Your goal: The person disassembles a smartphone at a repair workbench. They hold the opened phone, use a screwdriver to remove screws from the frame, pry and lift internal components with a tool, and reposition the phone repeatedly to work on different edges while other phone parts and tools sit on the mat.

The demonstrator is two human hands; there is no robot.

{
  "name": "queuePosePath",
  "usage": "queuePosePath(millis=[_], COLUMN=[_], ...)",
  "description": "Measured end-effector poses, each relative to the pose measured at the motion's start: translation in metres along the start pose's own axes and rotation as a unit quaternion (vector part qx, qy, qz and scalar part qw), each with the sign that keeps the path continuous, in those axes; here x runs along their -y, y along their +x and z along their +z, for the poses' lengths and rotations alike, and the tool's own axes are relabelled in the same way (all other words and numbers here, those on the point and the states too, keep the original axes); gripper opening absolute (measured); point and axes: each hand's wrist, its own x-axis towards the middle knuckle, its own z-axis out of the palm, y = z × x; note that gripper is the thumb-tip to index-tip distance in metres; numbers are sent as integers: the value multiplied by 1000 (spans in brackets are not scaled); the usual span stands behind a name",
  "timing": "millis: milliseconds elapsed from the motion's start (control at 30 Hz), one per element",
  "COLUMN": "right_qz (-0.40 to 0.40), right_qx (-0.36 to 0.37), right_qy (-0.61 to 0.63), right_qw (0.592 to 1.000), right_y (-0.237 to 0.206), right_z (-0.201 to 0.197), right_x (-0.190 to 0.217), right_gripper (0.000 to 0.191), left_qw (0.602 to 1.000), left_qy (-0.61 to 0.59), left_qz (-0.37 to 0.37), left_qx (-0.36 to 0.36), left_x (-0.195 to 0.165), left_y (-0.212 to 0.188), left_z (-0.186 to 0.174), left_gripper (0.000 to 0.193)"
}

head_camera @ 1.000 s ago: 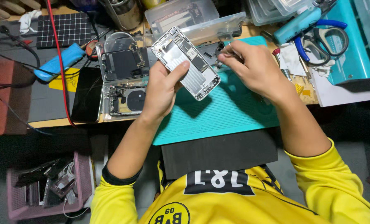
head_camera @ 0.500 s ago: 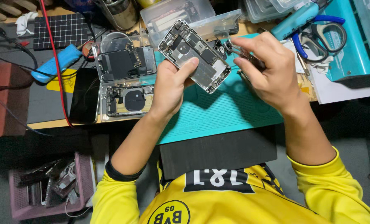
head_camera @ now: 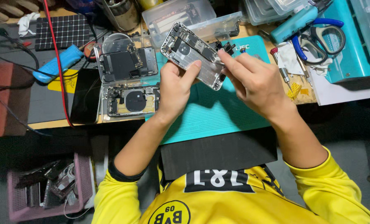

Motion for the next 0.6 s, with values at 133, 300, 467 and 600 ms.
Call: queuePosePath(millis=[133, 300, 467, 600], right_qz=[-3, 8, 6, -10], right_qx=[0, 0, -28, -47], right_qy=[-13, 0, -41, -81], right_qw=[1000, 1000, 999, 996], right_y=[2, 2, 2, 0], right_z=[4, 8, 16, 19], right_x=[4, 9, 12, 13], right_gripper=[36, 32, 25, 24], left_qw=[994, 993, 995, 996], left_qy=[95, 86, 49, 62], left_qz=[46, 81, 92, 70], left_qx=[-12, -4, 0, -13], left_x=[2, -2, -4, -4], left_y=[1, -2, -5, -5], left_z=[2, 5, 10, 8], left_gripper=[17, 25, 33, 36])
